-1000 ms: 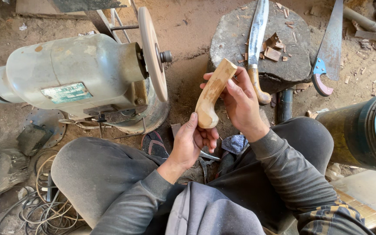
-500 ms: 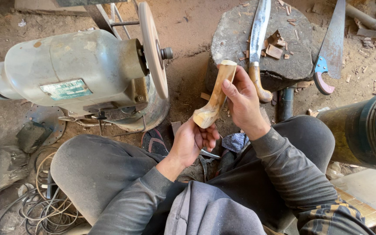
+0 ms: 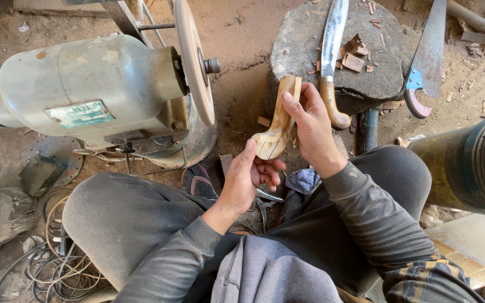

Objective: The person sits cross-legged and uses a bench grinder to smooth and shape a curved wooden handle. They repeatedly press the handle against the spinning wheel, rotating it to work different surfaces, and occasionally pause to inspect the piece before continuing.

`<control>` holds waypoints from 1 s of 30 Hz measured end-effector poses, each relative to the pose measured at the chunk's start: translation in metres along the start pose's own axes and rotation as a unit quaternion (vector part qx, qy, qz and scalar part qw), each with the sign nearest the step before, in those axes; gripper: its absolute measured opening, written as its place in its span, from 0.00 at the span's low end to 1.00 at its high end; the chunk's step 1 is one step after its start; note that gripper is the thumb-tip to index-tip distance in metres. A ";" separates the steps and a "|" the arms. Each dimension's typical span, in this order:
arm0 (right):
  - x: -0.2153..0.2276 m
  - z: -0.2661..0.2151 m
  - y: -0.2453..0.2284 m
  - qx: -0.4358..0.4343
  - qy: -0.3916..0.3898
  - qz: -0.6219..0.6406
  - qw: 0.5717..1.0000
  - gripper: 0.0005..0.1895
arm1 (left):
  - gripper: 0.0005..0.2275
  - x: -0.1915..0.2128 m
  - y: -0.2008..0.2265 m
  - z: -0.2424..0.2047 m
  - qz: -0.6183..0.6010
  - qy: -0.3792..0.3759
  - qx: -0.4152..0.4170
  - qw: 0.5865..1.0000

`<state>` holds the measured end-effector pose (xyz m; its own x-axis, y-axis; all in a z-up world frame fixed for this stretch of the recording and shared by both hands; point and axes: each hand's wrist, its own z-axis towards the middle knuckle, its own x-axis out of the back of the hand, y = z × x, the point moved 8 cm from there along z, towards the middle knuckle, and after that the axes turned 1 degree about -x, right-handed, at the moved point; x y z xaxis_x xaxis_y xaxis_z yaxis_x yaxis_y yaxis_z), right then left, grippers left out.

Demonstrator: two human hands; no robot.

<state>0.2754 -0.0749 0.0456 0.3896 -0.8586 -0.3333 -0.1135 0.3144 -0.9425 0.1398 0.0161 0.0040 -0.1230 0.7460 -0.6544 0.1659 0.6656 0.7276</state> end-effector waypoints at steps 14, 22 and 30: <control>-0.004 -0.001 -0.002 -0.036 -0.015 0.063 0.997 0.20 | 0.32 0.002 0.004 -0.001 0.001 0.016 -0.018 1.000; -0.007 0.001 0.004 -0.061 -0.022 0.088 0.994 0.23 | 0.33 0.000 -0.001 0.000 -0.064 -0.002 0.026 0.998; -0.014 -0.002 0.002 -0.060 -0.041 0.126 0.989 0.23 | 0.32 -0.009 -0.005 -0.003 -0.174 -0.054 0.071 0.981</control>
<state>0.2679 -0.0630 0.0482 0.4067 -0.7222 -0.5594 -0.3219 0.4597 -0.8276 0.1368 0.0058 0.0070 -0.0923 0.4628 -0.8816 0.2674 0.8644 0.4257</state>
